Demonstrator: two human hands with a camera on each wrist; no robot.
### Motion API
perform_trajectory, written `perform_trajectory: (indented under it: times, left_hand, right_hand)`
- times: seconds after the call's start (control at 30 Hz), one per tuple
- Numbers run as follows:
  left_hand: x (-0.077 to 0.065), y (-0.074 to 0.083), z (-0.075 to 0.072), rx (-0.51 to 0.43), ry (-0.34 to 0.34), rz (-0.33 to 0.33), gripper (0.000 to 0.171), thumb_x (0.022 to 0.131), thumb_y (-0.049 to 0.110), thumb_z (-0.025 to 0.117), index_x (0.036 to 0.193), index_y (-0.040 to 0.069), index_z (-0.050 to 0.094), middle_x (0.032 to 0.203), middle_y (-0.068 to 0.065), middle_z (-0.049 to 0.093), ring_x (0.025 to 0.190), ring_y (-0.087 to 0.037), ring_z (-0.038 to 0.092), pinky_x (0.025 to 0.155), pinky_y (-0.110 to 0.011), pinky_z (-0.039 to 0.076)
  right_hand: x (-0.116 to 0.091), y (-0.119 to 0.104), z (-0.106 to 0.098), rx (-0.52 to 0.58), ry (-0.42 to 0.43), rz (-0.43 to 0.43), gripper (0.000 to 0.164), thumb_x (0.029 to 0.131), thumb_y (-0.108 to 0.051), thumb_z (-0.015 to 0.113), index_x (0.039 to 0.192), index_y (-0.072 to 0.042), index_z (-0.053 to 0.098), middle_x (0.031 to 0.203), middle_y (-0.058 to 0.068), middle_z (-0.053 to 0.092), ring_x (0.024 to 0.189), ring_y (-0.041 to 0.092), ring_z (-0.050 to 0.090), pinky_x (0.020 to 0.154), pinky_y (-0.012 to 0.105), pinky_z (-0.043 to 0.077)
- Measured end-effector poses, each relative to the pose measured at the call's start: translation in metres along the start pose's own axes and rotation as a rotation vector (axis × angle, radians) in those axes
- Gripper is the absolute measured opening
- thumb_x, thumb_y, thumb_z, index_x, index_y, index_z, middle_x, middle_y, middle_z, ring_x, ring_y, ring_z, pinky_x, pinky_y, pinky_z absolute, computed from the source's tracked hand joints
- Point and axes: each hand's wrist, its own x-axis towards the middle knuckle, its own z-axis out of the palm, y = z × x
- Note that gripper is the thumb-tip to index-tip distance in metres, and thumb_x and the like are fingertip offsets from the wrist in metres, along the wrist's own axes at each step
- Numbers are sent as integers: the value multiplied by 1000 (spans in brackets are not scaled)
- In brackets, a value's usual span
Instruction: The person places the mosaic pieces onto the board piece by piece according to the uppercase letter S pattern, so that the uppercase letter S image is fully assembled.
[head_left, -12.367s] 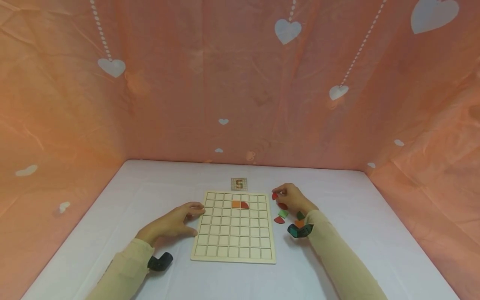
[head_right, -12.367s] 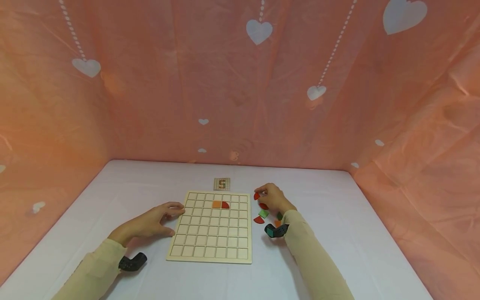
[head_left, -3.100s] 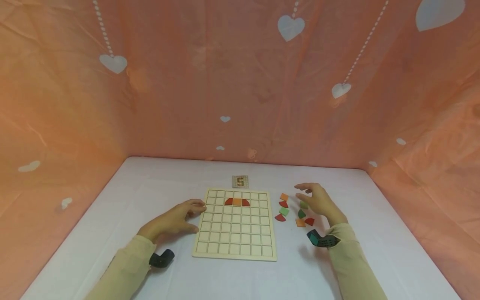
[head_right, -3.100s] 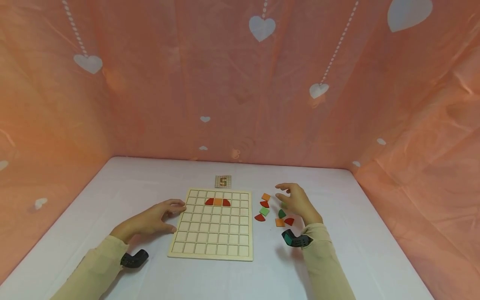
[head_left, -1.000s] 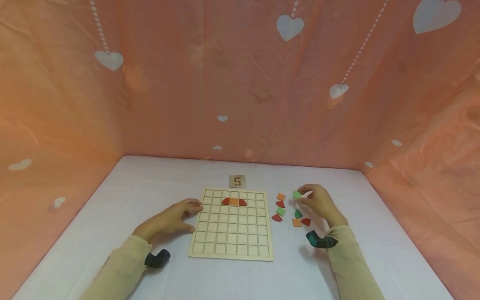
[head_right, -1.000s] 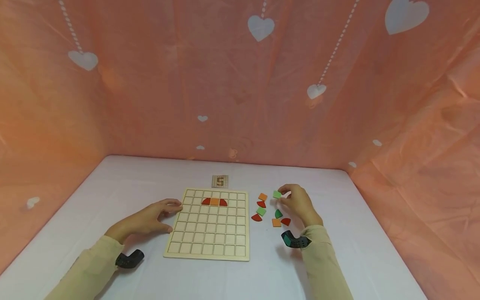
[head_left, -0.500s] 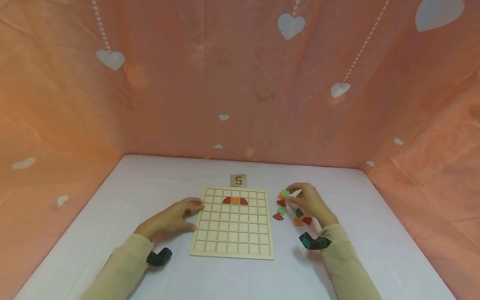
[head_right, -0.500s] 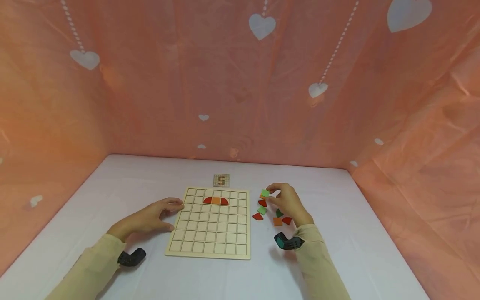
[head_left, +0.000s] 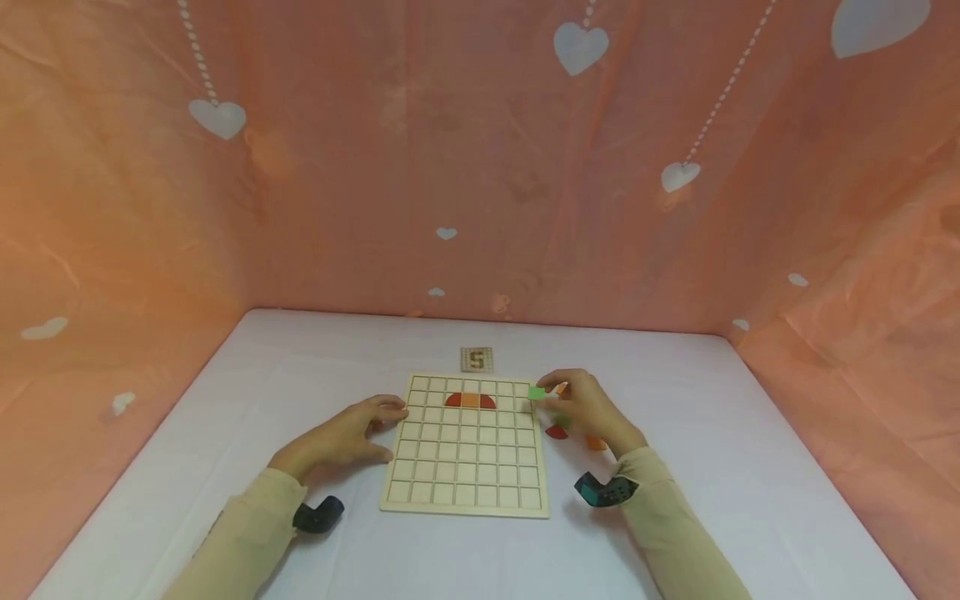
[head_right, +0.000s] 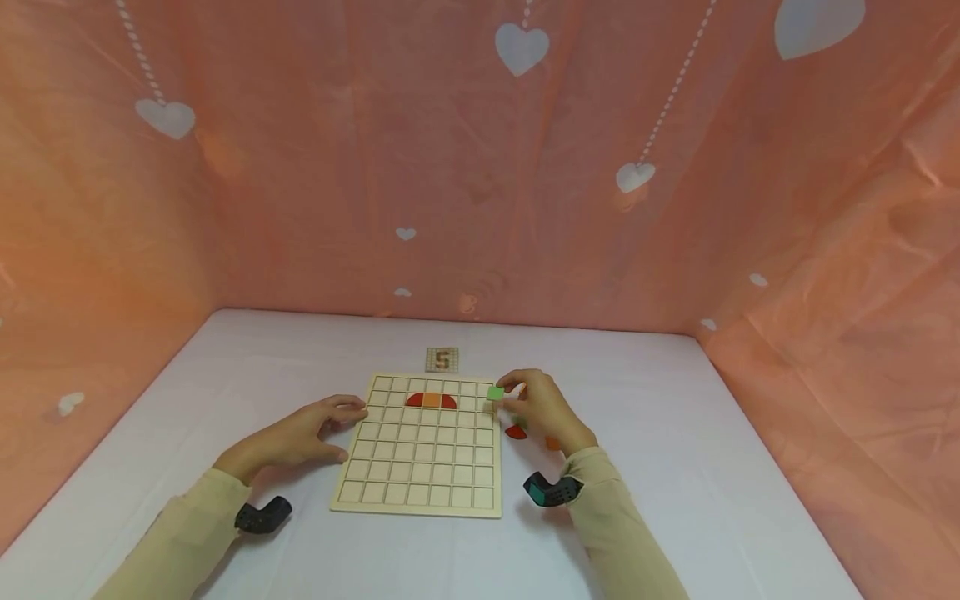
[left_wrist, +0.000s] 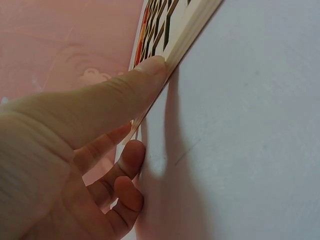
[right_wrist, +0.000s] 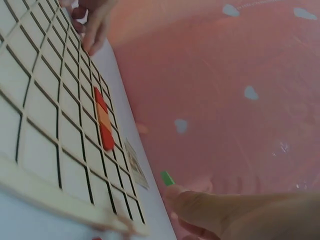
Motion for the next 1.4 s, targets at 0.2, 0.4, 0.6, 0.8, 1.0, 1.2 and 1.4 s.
perform_trajectory:
  times: [0.2, 0.4, 0.6, 0.8, 1.0, 1.2, 1.4]
  left_hand:
    - [1, -1, 0, 2, -3, 0, 68, 83, 10, 81, 143, -4, 53, 155, -24, 42, 144, -47, 39, 117, -56, 40]
    - [1, -1, 0, 18, 0, 2, 68, 83, 10, 81, 143, -4, 53, 154, -25, 43, 143, -47, 40, 116, -56, 41]
    - [1, -1, 0, 15, 1, -2, 68, 83, 10, 81, 143, -4, 53, 155, -25, 42, 144, -47, 40, 116, -56, 41]
    - [1, 1, 0, 21, 3, 6, 68, 83, 10, 81, 143, -4, 53, 154, -25, 43, 143, -47, 41, 116, -56, 41]
    - [-1, 1, -3, 6, 2, -16, 68, 83, 12, 81, 144, -2, 53, 156, -22, 42, 145, -46, 39, 117, -56, 40]
    - [-2, -1, -3, 17, 5, -10, 69, 83, 12, 82, 143, -3, 53, 155, -23, 43, 143, -46, 41, 116, -57, 41]
    - [0, -1, 0, 12, 3, -4, 69, 83, 12, 82, 144, -2, 53, 154, -22, 44, 142, -45, 42, 116, -57, 42]
  right_hand:
    - [1, -9, 12, 63, -47, -6, 27, 89, -9, 75, 113, 1, 72, 107, 17, 70, 64, 11, 56, 53, 21, 49]
    - [3, -16, 25, 72, -77, -35, 24, 89, -7, 72, 112, -1, 72, 109, 16, 71, 74, 11, 59, 55, 21, 49]
    - [9, -25, 34, 45, -122, -84, 24, 87, -6, 73, 110, -1, 72, 109, 15, 73, 76, 10, 59, 64, 18, 49]
    - [16, -34, 42, 19, -138, -111, 23, 86, -9, 76, 108, -3, 73, 102, 12, 73, 72, 7, 61, 63, 19, 51]
    - [22, -44, 51, 28, -153, -120, 22, 87, -12, 78, 106, -3, 74, 95, 9, 73, 69, 7, 61, 64, 19, 52]
    - [25, -54, 60, 1, -168, -115, 20, 88, -15, 78, 106, -6, 74, 93, 5, 70, 72, 8, 55, 66, 19, 49]
    - [26, -57, 67, -40, -169, -105, 22, 87, -19, 80, 106, -9, 75, 97, 2, 72, 82, 10, 58, 74, 24, 52]
